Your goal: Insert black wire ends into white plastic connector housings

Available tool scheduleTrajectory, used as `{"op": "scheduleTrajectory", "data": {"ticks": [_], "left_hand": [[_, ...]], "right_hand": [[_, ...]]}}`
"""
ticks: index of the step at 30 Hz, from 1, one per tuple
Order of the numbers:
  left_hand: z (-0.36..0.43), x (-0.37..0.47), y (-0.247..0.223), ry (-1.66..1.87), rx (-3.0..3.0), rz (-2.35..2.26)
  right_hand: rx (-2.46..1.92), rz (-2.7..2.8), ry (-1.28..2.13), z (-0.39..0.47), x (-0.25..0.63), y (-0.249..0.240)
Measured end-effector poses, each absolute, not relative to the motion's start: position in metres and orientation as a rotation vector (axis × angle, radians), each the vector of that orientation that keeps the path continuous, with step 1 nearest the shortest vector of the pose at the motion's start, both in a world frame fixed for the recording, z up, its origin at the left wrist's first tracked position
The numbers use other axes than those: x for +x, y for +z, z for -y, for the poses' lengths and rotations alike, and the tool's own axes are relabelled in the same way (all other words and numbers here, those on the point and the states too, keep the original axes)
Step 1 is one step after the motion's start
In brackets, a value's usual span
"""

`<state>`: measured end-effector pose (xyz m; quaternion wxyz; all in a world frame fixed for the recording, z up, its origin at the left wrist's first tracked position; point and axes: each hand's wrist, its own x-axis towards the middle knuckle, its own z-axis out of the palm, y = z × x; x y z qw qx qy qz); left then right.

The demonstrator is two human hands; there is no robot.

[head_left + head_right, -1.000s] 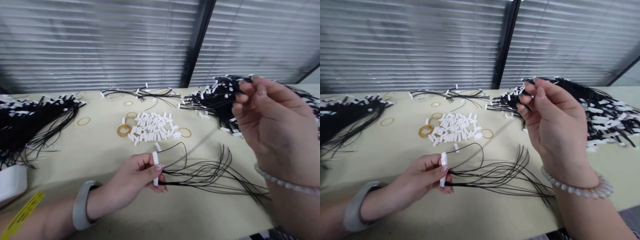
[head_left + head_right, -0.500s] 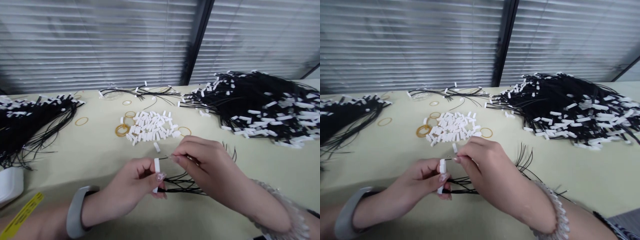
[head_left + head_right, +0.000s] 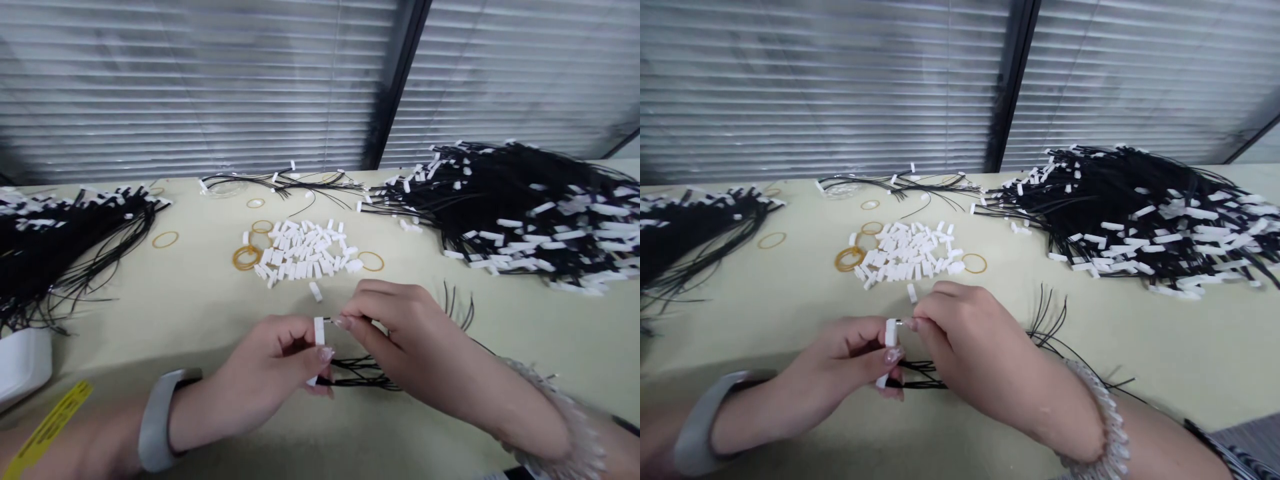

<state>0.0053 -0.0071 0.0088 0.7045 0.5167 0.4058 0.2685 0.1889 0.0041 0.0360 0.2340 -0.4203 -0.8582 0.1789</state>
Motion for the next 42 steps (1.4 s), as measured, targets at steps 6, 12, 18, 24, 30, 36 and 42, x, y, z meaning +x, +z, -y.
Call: {"op": "scheduleTrajectory", "data": {"ticks": [6, 12, 18, 24, 30, 36, 42], "left_hand": [[0.007, 0.006, 0.008, 0.595, 1.132, -0.906], [0.008, 0.006, 0.008, 0.585, 1.141, -0.919], [0.007, 0.004, 0.007, 0.572, 1.134, -0.872], [0.007, 0.004, 0.006, 0.516, 1.138, -0.870], [0.008, 0.006, 0.009, 0.486, 1.108, -0.886], [0.007, 0.004, 0.009, 0.583, 1.126, -0.897], [0.006, 0.001, 0.002, 0.737, 1.100, -0.878]], "right_hand": [[-1.183, 2.389, 0.467, -0.005, 0.186, 0.037], [-1.217, 2.400, 0.396, -0.005, 0.184, 0.035], [-1.035, 2.425, 0.294, -0.003, 0.187, 0.030], [-0.891, 2.459, 0.208, -0.003, 0.190, 0.028], [-0.861, 2.277, 0.497, -0.008, 0.185, 0.025], [-0.900, 2.243, 0.334, -0.015, 0.187, 0.031], [-1.047, 2.131, 0.119, -0.015, 0.211, 0.058]]}}
